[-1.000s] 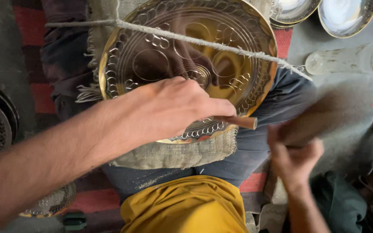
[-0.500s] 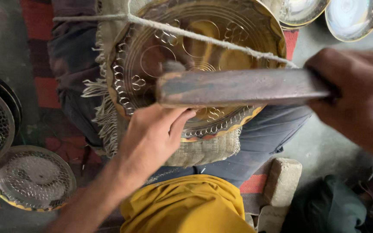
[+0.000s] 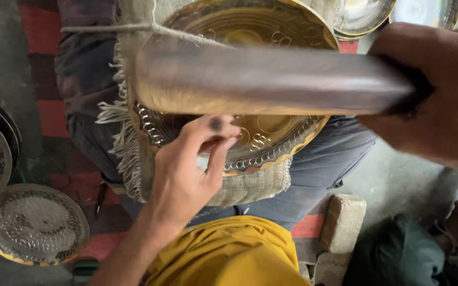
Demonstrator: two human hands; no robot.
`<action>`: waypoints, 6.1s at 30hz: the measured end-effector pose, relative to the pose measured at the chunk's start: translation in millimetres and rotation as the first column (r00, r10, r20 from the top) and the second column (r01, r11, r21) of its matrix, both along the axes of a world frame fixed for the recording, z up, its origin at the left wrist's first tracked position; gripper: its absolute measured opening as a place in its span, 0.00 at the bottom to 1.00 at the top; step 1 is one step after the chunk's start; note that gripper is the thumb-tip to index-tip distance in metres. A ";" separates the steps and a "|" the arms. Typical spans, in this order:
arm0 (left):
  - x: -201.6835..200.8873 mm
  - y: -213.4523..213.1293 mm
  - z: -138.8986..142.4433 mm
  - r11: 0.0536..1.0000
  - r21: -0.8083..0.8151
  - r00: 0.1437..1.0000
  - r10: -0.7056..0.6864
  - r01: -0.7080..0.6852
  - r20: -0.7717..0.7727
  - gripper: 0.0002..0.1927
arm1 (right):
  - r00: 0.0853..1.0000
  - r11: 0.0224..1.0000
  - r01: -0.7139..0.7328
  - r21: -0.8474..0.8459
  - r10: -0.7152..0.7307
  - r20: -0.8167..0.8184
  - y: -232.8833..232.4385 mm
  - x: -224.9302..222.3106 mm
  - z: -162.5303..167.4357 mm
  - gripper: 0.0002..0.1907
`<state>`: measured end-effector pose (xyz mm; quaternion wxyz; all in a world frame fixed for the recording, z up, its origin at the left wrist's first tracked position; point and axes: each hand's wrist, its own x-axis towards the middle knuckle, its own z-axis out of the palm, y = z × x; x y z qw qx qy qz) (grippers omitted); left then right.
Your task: The person sits cross-legged and uses a hammer and a small metal punch to emboss a decorative pattern into a brass plate. They repeatedly strike the punch along the plate's surface to create raised designs.
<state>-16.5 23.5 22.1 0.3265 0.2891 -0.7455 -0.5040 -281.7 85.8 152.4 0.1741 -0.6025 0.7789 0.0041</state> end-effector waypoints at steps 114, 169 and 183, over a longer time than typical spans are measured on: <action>-11.8 26.1 -14.3 0.978 0.094 0.979 0.192 -0.185 -0.071 0.15 | 0.885 0.952 -0.295 0.078 0.303 -0.354 -11.1 2.7 7.4 0.10; -88.1 -62.7 33.3 0.262 -0.073 0.251 -0.751 0.962 0.610 0.13 | 0.550 0.337 0.835 -0.435 -0.535 0.641 178.1 115.6 -196.9 0.08; -91.7 -74.8 33.9 0.370 -0.218 0.429 -0.813 0.903 0.394 0.35 | 0.389 0.236 0.921 -0.310 -0.575 0.720 205.6 122.6 -215.8 0.08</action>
